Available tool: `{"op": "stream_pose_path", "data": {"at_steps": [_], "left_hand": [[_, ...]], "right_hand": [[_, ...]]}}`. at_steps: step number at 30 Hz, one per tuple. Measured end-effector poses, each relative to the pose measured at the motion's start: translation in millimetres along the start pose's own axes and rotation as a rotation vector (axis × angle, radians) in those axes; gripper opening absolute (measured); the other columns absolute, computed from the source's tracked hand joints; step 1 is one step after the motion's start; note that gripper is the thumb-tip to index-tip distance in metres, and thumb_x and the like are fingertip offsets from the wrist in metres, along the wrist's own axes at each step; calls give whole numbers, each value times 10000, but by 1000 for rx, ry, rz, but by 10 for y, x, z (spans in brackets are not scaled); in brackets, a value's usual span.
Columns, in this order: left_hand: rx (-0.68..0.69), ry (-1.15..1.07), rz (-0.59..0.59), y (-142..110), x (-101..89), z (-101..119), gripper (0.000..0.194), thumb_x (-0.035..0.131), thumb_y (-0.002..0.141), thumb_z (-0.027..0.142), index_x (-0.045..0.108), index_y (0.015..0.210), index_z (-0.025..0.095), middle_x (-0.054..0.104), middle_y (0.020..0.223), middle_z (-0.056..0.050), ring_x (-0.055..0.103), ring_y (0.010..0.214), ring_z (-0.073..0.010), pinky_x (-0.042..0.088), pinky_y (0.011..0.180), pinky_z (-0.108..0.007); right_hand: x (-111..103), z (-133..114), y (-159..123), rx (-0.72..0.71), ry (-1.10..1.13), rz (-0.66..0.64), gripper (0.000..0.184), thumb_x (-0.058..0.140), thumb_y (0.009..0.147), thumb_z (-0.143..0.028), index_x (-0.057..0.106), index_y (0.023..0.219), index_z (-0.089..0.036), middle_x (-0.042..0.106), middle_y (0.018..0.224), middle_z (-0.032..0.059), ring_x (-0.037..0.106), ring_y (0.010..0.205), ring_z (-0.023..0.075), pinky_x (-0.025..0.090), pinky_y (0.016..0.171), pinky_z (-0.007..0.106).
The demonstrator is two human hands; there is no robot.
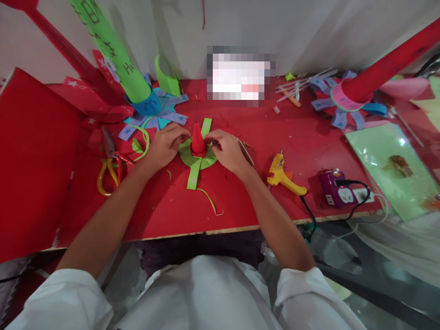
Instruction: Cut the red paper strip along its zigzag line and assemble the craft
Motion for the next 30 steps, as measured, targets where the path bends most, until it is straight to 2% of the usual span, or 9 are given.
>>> {"op": "stream_pose_path", "data": {"at_steps": [5,10,12,15,18,20,23,26,30], "left_hand": [[89,82,-54,1,-20,66,369,459,914,62,767,1069,193,755,1101,-104,699,1061,-261,553,927,-406],[107,-85,-56,29,-60,15,371,502,917,81,752,1168,193,777,1169,-91,722,1098,-244,575,989,-404],[82,-207,-111,25,-76,-27,447,535,912,95,714,1310,191,775,1262,-95,737,1143,-239,594,1011,-390],[41,-387,-259,1,-98,-67,604,608,922,148,602,1521,222,725,1444,-106,729,1282,-256,601,1090,-393],[6,-437,-376,-17,-123,-79,718,733,913,230,541,1605,243,696,1512,-119,700,1359,-291,594,1135,-420],[-28,-480,-402,-16,-130,-87,726,779,927,307,544,1611,241,704,1504,-131,710,1346,-302,608,1122,-434],[-62,-555,-382,-1,-108,-110,635,770,967,408,610,1558,240,735,1457,-142,741,1299,-306,604,1131,-479],[-60,-537,-337,11,-70,-129,495,747,987,434,712,1444,246,775,1390,-122,768,1245,-295,596,1139,-487],[-38,-481,-297,18,-50,-112,401,732,992,428,778,1338,230,801,1334,-104,784,1179,-272,622,1080,-433]], "right_hand": [[5,-8,0,-10,-3,-3,410,536,832,-26,788,1079,-236,827,1139,78,762,1057,282,610,1009,482],[-19,-22,8,-39,-44,-32,427,538,843,-25,793,1118,-231,827,1174,88,760,1104,288,606,1024,472],[-27,-26,8,-59,-49,-69,459,547,843,-27,789,1176,-231,820,1216,94,755,1142,295,602,1045,478],[-20,-22,-1,-86,-30,-117,588,561,817,-12,748,1326,-240,782,1360,93,728,1255,303,576,1117,495],[11,-3,-12,-122,5,-162,687,621,819,-32,674,1463,-267,700,1522,85,655,1403,317,518,1211,527],[31,12,-14,-125,43,-189,697,696,846,-98,635,1513,-290,654,1583,80,619,1453,326,498,1237,548],[46,18,-10,-94,88,-190,684,796,882,-244,611,1537,-310,634,1608,85,617,1457,338,502,1232,565],[63,-5,-6,-70,76,-164,619,830,898,-339,649,1489,-317,677,1553,96,642,1423,353,505,1218,580],[106,-37,-4,-62,58,-143,517,813,930,-374,684,1427,-316,711,1492,104,667,1379,355,522,1190,582]]}}
Point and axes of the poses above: each hand's wrist, its own y-axis towards the middle knuckle, its own x-axis out of the palm, z = x × y, the point moved 2 cm from there along y, towards the middle knuckle
